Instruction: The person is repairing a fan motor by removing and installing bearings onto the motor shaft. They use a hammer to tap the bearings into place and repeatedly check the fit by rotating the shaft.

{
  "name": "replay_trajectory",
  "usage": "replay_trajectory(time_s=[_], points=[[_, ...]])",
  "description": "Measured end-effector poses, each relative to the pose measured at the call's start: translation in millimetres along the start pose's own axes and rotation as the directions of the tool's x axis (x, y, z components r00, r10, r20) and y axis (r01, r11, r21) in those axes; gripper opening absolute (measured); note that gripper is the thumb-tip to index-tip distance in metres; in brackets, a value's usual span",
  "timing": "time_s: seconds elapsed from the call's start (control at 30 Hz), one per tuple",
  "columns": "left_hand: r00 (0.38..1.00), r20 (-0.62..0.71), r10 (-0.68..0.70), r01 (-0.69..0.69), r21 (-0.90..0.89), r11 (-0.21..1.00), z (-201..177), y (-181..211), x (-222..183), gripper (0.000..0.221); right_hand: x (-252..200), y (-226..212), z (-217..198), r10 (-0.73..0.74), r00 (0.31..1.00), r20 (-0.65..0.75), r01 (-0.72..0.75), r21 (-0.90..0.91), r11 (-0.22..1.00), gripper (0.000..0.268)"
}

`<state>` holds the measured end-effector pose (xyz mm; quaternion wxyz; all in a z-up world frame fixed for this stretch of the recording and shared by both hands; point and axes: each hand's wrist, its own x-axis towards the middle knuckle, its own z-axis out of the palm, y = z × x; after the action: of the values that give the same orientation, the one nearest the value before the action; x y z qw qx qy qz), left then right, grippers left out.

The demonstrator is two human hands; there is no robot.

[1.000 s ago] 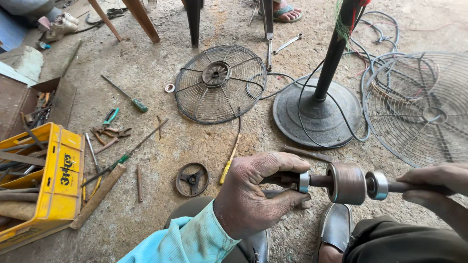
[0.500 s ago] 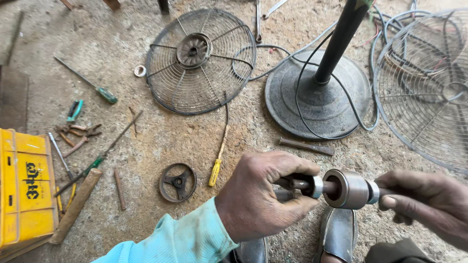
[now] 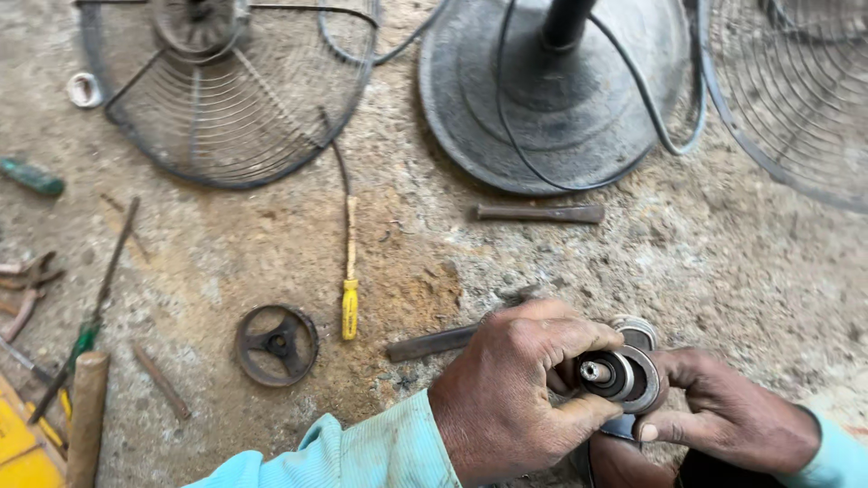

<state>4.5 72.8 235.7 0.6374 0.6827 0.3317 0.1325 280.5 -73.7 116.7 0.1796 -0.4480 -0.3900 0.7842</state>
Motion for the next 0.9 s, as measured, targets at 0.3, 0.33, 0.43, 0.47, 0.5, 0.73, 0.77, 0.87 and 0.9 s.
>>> replay_trajectory(time_s=[0.3, 0.33, 0.43, 0.47, 0.5, 0.73, 0.77, 0.87, 0.9], points=[[0.986, 0.164, -0.007, 0.008, -0.005, 1.0, 28, 5, 32, 0.038, -42, 25, 23, -0.064, 0.962, -0.264, 0.088, 0.082, 0.993, 0.034], [0.982, 0.185, 0.021, -0.021, -0.004, 1.0, 31, 8, 31, 0.036, -47, 28, 26, -0.088, 0.959, -0.27, 0.121, 0.109, 0.987, 0.035], [0.968, 0.233, 0.092, -0.098, 0.016, 0.995, 38, 16, 19, 0.033, -61, 39, 35, -0.2, 0.947, -0.25, 0.239, 0.133, 0.962, 0.038], [0.965, 0.238, 0.106, -0.118, 0.035, 0.992, 40, 18, 14, 0.033, -64, 43, 35, -0.244, 0.943, -0.227, 0.278, 0.132, 0.951, 0.039], [0.963, 0.243, 0.12, -0.137, 0.054, 0.989, 41, 21, 9, 0.033, -65, 47, 36, -0.169, 0.957, -0.235, 0.202, 0.123, 0.972, 0.038], [0.941, 0.154, 0.301, -0.329, 0.209, 0.921, 46, 39, -22, 0.034, -58, 47, 42, -0.211, 0.932, -0.293, 0.233, 0.043, 0.972, 0.033], [0.951, 0.147, 0.272, -0.299, 0.21, 0.931, 47, 42, -25, 0.033, -57, 43, 43, -0.234, 0.924, -0.302, 0.25, 0.017, 0.968, 0.03], [0.969, 0.085, 0.233, -0.247, 0.257, 0.934, 54, 47, -31, 0.035, -57, 31, 45, -0.384, 0.857, -0.343, 0.325, -0.217, 0.92, 0.026], [0.972, 0.057, 0.227, -0.234, 0.28, 0.931, 55, 49, -32, 0.036, -58, 26, 47, -0.331, 0.865, -0.376, 0.259, -0.229, 0.938, 0.028]])
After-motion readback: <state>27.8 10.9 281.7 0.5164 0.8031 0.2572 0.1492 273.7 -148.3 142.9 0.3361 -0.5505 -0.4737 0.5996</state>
